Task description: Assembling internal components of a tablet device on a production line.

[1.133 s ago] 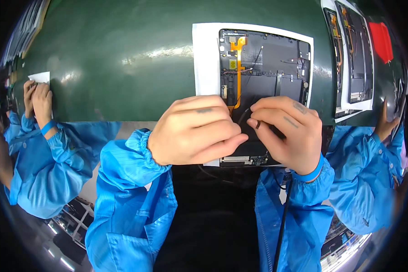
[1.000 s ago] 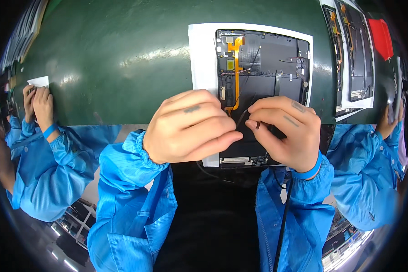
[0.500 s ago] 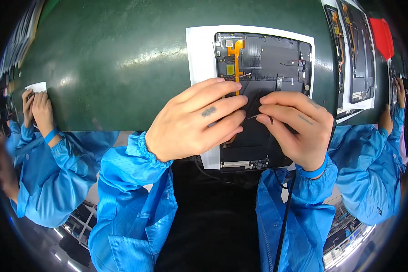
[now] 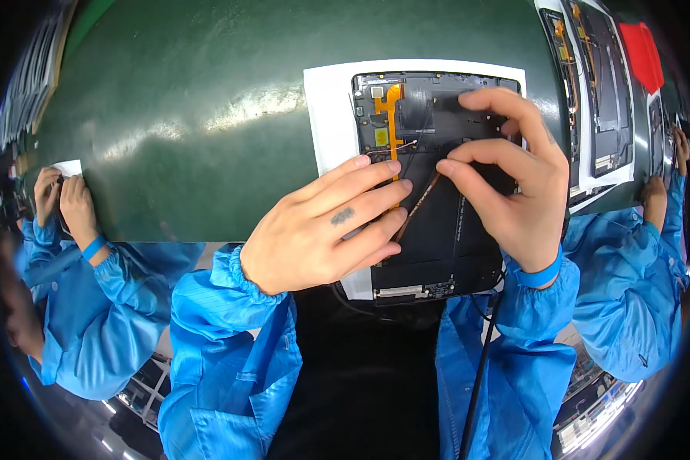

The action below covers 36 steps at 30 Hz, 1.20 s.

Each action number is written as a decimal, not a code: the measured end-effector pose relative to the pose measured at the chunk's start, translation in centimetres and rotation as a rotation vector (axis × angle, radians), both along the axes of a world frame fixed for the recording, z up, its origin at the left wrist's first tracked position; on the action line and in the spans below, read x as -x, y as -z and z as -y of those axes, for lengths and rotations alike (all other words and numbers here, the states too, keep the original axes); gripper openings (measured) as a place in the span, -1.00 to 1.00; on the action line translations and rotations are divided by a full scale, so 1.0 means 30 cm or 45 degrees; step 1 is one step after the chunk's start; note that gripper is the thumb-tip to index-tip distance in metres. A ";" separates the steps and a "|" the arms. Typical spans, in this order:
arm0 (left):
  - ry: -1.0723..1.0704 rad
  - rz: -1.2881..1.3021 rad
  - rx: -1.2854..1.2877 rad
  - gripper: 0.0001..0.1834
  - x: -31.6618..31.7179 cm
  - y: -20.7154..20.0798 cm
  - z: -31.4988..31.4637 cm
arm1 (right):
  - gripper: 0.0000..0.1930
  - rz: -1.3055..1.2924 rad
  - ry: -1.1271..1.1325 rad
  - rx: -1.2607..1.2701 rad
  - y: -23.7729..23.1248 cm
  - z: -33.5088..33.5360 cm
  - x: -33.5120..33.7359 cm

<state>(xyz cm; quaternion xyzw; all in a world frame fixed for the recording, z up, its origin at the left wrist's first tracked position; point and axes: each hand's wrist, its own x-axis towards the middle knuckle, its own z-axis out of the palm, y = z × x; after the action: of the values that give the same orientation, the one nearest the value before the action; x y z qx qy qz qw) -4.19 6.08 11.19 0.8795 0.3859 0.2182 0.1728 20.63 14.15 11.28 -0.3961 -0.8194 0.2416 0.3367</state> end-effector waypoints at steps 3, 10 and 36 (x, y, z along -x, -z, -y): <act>0.026 -0.021 0.028 -0.57 0.006 -0.005 -0.002 | -0.85 -0.014 -0.017 0.043 0.016 -0.011 0.000; 0.084 -0.212 0.025 -0.54 0.020 -0.024 -0.004 | -0.90 0.032 -0.003 0.054 0.036 -0.023 -0.005; 0.001 -0.275 -0.065 -0.50 0.011 -0.015 -0.061 | -0.90 0.067 -0.007 0.029 0.068 -0.045 0.003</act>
<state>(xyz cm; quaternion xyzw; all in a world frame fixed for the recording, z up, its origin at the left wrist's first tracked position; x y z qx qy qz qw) -4.51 7.92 11.64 0.9021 0.3964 0.1318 0.1080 20.55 15.48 9.24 -0.4038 -0.8263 0.2413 0.3098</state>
